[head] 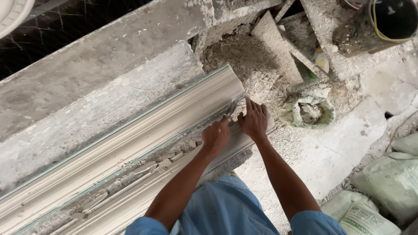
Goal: The person uses a scraper to remove excess plaster from the grooves of long white molded strips. They repeatedly scrape along the length of each strip, then move to the next strip and repeat the process.
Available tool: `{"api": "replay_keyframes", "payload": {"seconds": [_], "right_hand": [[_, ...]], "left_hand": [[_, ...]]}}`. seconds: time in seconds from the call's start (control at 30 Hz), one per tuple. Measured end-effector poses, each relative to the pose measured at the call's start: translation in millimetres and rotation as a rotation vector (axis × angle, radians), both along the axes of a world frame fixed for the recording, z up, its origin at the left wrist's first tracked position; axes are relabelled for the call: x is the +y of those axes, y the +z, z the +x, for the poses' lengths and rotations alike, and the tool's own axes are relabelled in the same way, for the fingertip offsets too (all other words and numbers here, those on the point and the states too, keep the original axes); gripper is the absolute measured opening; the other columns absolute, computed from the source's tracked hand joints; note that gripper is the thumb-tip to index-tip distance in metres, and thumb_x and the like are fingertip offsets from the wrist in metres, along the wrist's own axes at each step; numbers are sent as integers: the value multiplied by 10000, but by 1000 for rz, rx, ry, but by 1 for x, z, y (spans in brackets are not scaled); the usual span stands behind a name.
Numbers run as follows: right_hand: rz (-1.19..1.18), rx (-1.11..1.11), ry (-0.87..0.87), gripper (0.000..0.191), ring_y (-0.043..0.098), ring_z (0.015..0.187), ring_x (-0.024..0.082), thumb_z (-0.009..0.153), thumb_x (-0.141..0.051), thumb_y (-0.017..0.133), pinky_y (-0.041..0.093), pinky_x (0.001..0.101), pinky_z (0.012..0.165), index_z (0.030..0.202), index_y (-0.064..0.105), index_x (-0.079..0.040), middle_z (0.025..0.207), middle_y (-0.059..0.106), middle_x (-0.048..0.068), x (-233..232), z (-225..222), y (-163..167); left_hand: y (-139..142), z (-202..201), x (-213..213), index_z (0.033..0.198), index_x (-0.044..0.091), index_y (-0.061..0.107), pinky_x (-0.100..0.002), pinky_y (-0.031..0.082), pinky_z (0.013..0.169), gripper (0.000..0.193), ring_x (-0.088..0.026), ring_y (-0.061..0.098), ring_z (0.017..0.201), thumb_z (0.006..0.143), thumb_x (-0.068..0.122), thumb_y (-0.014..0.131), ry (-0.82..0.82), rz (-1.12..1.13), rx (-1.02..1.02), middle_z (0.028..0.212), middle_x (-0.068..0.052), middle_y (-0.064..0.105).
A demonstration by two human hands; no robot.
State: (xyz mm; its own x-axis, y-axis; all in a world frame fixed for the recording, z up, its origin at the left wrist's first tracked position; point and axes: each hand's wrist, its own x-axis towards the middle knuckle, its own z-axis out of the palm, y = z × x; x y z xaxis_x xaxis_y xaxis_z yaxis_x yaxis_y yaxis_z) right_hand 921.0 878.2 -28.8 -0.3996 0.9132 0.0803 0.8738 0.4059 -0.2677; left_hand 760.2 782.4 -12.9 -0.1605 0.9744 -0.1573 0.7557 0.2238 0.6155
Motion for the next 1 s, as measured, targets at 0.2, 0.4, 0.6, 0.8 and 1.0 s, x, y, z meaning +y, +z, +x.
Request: {"api": "replay_keyframes", "payload": {"seconds": [0.2, 0.4, 0.6, 0.8, 1.0], "right_hand": [[-64, -78, -31, 713, 566, 1279, 309, 933, -295, 579, 279, 462, 1229, 1554, 402, 6, 1398, 621, 179, 3, -1, -8], [35, -4, -43, 722, 562, 1300, 313, 868, -259, 595, 267, 484, 1208, 1502, 424, 42, 1359, 632, 200, 3, 0, -8], [-100, 2, -85, 634, 588, 1241, 294, 877, -171, 591, 323, 452, 1198, 1465, 504, 48, 1297, 658, 187, -3, 1, -2], [94, 88, -64, 468, 633, 1180, 292, 882, -132, 572, 313, 459, 1211, 1320, 608, 30, 1188, 708, 192, -3, 1, -10], [40, 187, -25, 321, 658, 1104, 329, 879, -163, 640, 337, 475, 1129, 1155, 649, 1, 1066, 737, 162, -4, 7, -15]], "left_hand": [[9, 9, 28, 1247, 198, 699, -530, 602, 643, 300, -349, 750, 755, 1040, 279, 498, -50, -191, -32, 876, -189, 727], [3, 19, 38, 1240, 172, 701, -561, 572, 670, 299, -402, 722, 791, 1000, 246, 538, -106, -70, 40, 925, -230, 724], [-4, 26, 28, 1302, 160, 650, -526, 589, 679, 301, -382, 736, 811, 1049, 224, 501, -97, -130, 49, 1019, -247, 711], [2, 34, 28, 1274, 26, 628, -482, 613, 549, 338, -417, 732, 796, 971, 173, 598, -185, 50, 278, 1261, -293, 600], [-2, 46, 27, 1285, -61, 601, -430, 630, 506, 394, -392, 752, 749, 916, 71, 642, -271, -6, 435, 1447, -357, 481]]}}
